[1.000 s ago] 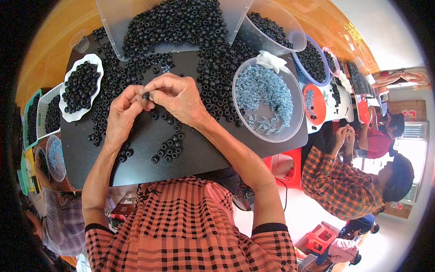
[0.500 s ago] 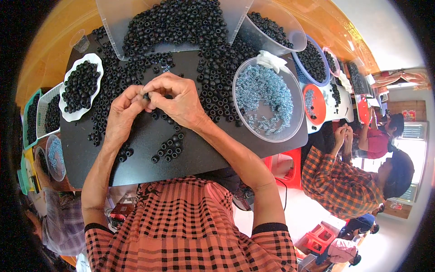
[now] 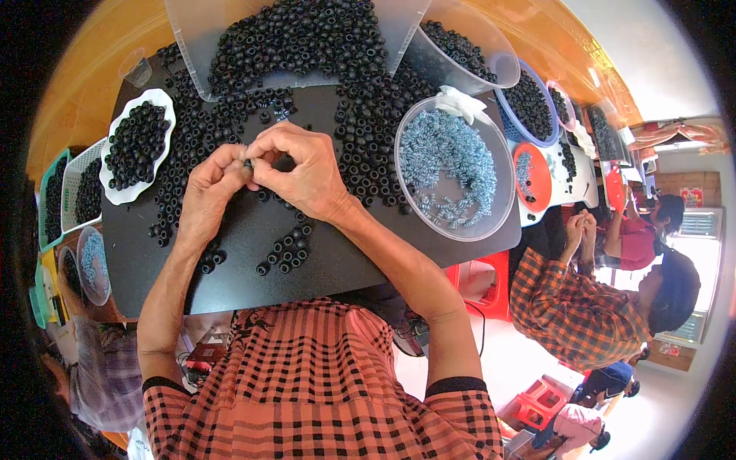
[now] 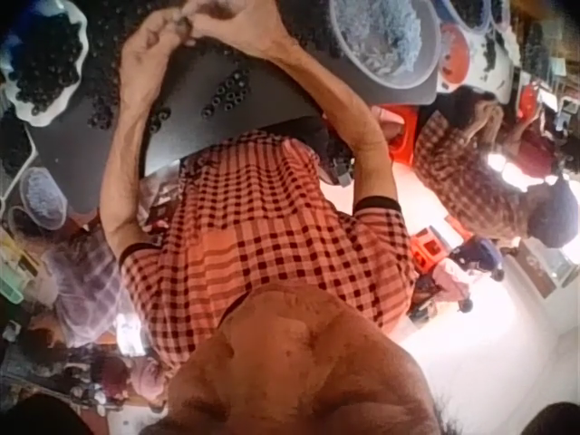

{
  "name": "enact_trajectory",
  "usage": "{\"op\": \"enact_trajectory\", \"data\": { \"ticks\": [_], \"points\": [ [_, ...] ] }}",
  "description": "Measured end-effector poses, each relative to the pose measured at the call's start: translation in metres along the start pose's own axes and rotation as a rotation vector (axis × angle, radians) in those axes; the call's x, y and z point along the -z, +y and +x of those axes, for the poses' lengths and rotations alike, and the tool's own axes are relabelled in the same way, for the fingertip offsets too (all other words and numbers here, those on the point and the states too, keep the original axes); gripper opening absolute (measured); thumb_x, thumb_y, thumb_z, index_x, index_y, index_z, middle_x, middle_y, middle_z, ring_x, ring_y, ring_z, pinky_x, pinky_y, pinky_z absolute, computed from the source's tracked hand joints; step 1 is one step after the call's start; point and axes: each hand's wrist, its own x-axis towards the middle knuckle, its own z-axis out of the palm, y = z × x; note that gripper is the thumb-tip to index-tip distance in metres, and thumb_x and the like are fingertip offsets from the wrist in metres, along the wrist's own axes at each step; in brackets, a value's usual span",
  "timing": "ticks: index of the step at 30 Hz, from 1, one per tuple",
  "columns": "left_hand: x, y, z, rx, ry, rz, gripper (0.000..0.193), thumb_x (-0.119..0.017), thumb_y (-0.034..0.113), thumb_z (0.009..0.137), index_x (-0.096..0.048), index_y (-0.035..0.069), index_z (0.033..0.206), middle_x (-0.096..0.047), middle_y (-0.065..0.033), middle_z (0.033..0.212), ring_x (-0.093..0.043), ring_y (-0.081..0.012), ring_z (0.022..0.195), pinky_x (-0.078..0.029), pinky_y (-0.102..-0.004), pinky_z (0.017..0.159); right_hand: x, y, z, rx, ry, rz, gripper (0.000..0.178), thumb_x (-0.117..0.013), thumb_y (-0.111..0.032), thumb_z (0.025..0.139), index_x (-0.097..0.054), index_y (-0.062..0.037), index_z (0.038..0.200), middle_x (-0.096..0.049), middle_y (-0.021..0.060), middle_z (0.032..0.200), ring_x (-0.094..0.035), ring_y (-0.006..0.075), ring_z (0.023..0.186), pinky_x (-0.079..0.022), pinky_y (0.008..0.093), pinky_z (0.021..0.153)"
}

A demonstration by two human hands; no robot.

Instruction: The person assembles components by picking up small metal springs and inserting them into black plastic pieces by hand.

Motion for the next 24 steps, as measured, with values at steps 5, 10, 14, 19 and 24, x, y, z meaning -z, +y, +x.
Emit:
{"op": "enact_trajectory", "data": {
  "ticks": [5, 10, 14, 19, 24],
  "points": [
    [0.001, 0.002, -0.001, 0.037, -0.026, -0.062, 0.015, -0.053, 0.005, 0.090, -0.059, -0.001, 0.102, -0.060, 0.0014, 0.085, -0.055, -0.0062, 0.077, -0.046, -0.0213, 0.075, -0.006, -0.003, -0.001, -0.145, 0.059, 0.181, 0.016, -0.063, 0.006, 0.078, -0.065, 0.0024, 0.094, -0.060, 0.0084, 0.094, -0.059, 0.0103, 0.075, -0.052, 0.0237, 0.068],
    [0.002, 0.004, -0.001, 0.105, -0.022, -0.302, 0.013, -0.054, 0.006, 0.091, -0.060, 0.000, 0.102, -0.063, -0.0027, 0.090, -0.059, -0.0095, 0.081, -0.047, -0.0246, 0.081, -0.003, -0.004, 0.000, 0.126, 0.007, -0.210, 0.033, -0.070, 0.001, 0.072, -0.065, -0.0023, 0.105, -0.061, 0.0078, 0.097, -0.059, 0.0120, 0.077, -0.051, 0.0262, 0.071],
    [0.003, 0.008, -0.001, 0.113, -0.034, -0.417, 0.013, -0.052, 0.005, 0.091, -0.060, 0.000, 0.100, -0.064, -0.0069, 0.093, -0.061, -0.0129, 0.085, -0.048, -0.0277, 0.085, -0.008, 0.001, 0.000, 0.230, 0.036, -0.254, 0.038, -0.073, 0.001, 0.069, -0.065, -0.0032, 0.106, -0.061, 0.0089, 0.099, -0.060, 0.0139, 0.077, -0.051, 0.0266, 0.072],
    [0.002, 0.011, -0.002, 0.156, -0.036, -0.456, 0.013, -0.051, 0.003, 0.089, -0.059, 0.000, 0.099, -0.065, -0.0097, 0.093, -0.062, -0.0159, 0.088, -0.049, -0.0300, 0.086, -0.008, 0.001, -0.002, 0.264, 0.050, -0.365, 0.039, -0.073, 0.002, 0.068, -0.065, -0.0045, 0.106, -0.061, 0.0086, 0.101, -0.061, 0.0159, 0.080, -0.051, 0.0272, 0.073],
    [0.003, 0.013, -0.002, 0.122, 0.011, -0.187, 0.010, -0.052, 0.002, 0.087, -0.060, 0.002, 0.094, -0.061, -0.0002, 0.083, -0.057, -0.0067, 0.078, -0.046, -0.0224, 0.077, -0.004, -0.004, 0.001, 0.211, 0.005, -0.303, 0.032, -0.069, 0.002, 0.073, -0.066, -0.0042, 0.104, -0.063, 0.0092, 0.098, -0.062, 0.0163, 0.081, -0.051, 0.0275, 0.072]
  ]
}}
